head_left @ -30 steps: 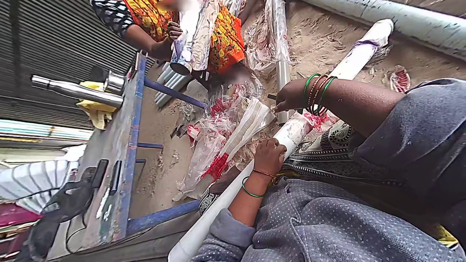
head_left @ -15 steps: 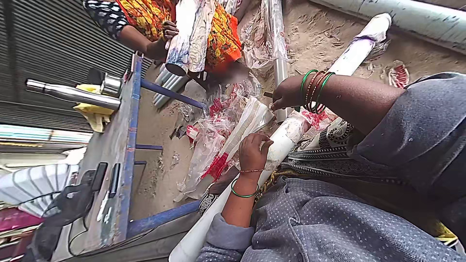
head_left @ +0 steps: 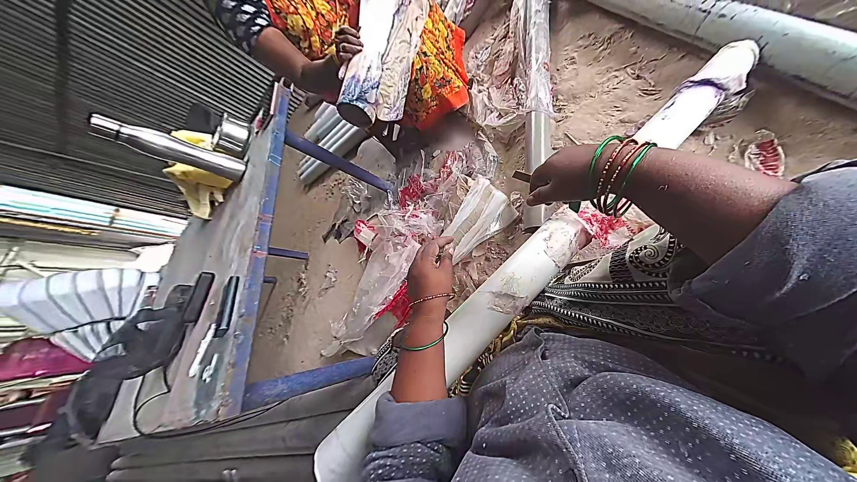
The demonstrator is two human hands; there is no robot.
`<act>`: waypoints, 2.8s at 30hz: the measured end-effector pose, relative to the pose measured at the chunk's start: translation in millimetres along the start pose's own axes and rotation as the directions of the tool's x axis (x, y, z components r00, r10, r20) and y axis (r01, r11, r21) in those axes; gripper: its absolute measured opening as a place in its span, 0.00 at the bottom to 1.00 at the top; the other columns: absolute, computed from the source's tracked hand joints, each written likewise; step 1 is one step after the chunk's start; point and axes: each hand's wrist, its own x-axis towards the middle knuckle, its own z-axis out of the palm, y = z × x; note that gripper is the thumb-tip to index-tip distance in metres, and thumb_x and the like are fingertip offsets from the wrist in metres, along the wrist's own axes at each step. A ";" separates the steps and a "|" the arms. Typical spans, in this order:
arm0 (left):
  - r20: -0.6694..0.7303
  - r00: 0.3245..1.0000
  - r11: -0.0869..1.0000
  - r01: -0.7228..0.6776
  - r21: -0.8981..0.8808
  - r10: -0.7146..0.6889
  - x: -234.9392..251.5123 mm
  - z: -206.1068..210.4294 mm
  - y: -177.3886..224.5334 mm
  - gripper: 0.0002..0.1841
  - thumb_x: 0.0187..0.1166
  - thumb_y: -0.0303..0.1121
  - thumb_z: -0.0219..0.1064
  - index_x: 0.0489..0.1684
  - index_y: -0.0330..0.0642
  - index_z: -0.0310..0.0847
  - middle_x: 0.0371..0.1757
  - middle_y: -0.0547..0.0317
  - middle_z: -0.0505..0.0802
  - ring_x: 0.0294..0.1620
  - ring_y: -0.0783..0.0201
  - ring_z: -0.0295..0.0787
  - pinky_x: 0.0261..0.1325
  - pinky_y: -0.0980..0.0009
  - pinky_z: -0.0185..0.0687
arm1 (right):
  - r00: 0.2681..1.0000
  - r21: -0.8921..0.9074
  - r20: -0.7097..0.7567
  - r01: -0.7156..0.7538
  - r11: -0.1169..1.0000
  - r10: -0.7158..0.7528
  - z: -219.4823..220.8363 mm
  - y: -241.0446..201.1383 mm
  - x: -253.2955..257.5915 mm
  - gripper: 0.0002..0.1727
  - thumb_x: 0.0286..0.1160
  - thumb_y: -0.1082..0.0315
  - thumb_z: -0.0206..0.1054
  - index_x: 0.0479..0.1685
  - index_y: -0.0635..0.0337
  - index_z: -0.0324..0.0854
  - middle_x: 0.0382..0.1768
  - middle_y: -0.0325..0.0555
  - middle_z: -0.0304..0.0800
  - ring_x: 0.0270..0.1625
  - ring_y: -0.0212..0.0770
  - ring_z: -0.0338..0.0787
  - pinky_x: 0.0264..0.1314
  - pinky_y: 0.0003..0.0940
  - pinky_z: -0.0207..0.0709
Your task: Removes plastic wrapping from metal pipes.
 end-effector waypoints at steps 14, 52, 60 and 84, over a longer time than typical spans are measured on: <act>0.045 0.992 0.991 0.123 -0.047 -0.121 9.2 13.3 -7.3 0.19 0.91 0.34 0.55 0.75 0.43 0.80 0.55 0.50 0.96 0.61 0.49 0.90 0.71 0.47 0.74 | 0.999 0.017 0.019 -0.038 0.999 0.038 0.0 -0.5 4.2 0.24 0.93 0.54 0.55 0.57 0.68 0.86 0.44 0.60 0.89 0.48 0.55 0.87 0.57 0.55 0.74; 0.373 0.779 0.798 -0.585 0.146 0.504 -69.3 53.9 24.8 0.06 0.71 0.26 0.72 0.36 0.41 0.96 0.63 0.47 0.92 0.81 0.36 0.72 0.85 0.36 0.50 | 0.999 0.008 -0.020 0.026 1.000 -0.026 -4.3 1.2 -6.7 0.24 0.93 0.54 0.55 0.54 0.68 0.87 0.47 0.59 0.90 0.52 0.53 0.87 0.60 0.54 0.72; 0.279 0.777 0.800 -0.598 0.050 0.564 -71.8 41.3 8.1 0.13 0.67 0.35 0.77 0.49 0.50 0.95 0.69 0.43 0.89 0.80 0.30 0.71 0.81 0.33 0.57 | 0.999 0.017 -0.028 0.029 0.999 -0.028 -5.5 0.7 -9.2 0.23 0.92 0.54 0.56 0.52 0.68 0.87 0.44 0.56 0.89 0.48 0.49 0.86 0.57 0.51 0.73; 0.381 0.762 0.824 -0.566 -0.002 0.524 -64.6 20.0 2.0 0.16 0.66 0.34 0.78 0.53 0.49 0.93 0.73 0.42 0.85 0.82 0.29 0.66 0.81 0.33 0.57 | 0.998 0.016 -0.046 0.043 0.999 -0.042 -7.1 0.1 -11.7 0.23 0.92 0.54 0.56 0.51 0.66 0.87 0.42 0.55 0.89 0.46 0.48 0.87 0.55 0.51 0.73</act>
